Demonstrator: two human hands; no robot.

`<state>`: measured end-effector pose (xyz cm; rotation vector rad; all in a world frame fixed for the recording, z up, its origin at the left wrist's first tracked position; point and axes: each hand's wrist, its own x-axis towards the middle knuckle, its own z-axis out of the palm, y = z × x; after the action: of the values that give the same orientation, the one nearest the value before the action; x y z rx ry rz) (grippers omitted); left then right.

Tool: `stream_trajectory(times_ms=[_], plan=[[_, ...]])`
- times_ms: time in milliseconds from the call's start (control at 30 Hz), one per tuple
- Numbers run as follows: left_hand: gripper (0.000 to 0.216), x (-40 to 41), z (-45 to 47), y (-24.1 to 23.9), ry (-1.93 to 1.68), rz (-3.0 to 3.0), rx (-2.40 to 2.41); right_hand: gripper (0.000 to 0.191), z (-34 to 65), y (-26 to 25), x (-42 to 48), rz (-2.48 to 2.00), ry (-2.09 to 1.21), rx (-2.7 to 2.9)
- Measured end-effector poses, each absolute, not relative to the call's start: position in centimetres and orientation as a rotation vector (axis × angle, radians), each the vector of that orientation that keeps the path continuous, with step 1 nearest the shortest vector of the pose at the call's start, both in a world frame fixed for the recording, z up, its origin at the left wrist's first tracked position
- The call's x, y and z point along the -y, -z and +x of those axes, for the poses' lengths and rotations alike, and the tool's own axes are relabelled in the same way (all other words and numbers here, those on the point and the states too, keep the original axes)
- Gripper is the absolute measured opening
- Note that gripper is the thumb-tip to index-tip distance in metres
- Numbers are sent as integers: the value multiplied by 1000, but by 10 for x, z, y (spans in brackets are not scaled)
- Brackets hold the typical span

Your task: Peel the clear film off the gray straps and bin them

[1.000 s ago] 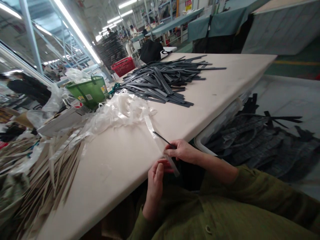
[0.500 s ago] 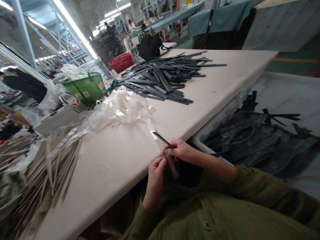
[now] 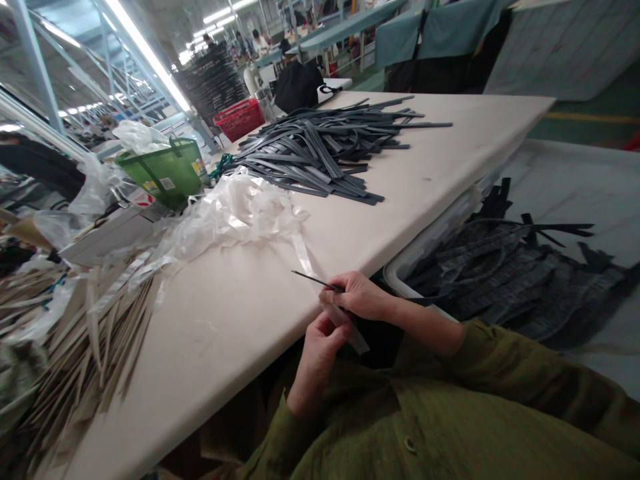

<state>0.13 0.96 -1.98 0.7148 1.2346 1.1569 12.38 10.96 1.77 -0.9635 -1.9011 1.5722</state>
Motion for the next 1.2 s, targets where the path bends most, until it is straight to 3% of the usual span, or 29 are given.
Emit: stream_trajectory(times_ms=[333,500,700,967,1200], plan=[[29,-6,4,15,-908,838,-1231,23,125,-22,-111,-1037,-1200,2110],[30,-7,4,20,-936,736,-1153,32,135,-27,-114,-1023,-1172,2092],[31,-18,4,10,-1184,562,-1103,73,190,-34,-88,-991,-1562,1978],[33,-41,17,-2,-1369,310,-1016,82,220,-12,-30,-1059,-1814,2083],[35,-40,24,-5,-1330,318,-1036,81,211,6,-38,-1139,-1760,2076]])
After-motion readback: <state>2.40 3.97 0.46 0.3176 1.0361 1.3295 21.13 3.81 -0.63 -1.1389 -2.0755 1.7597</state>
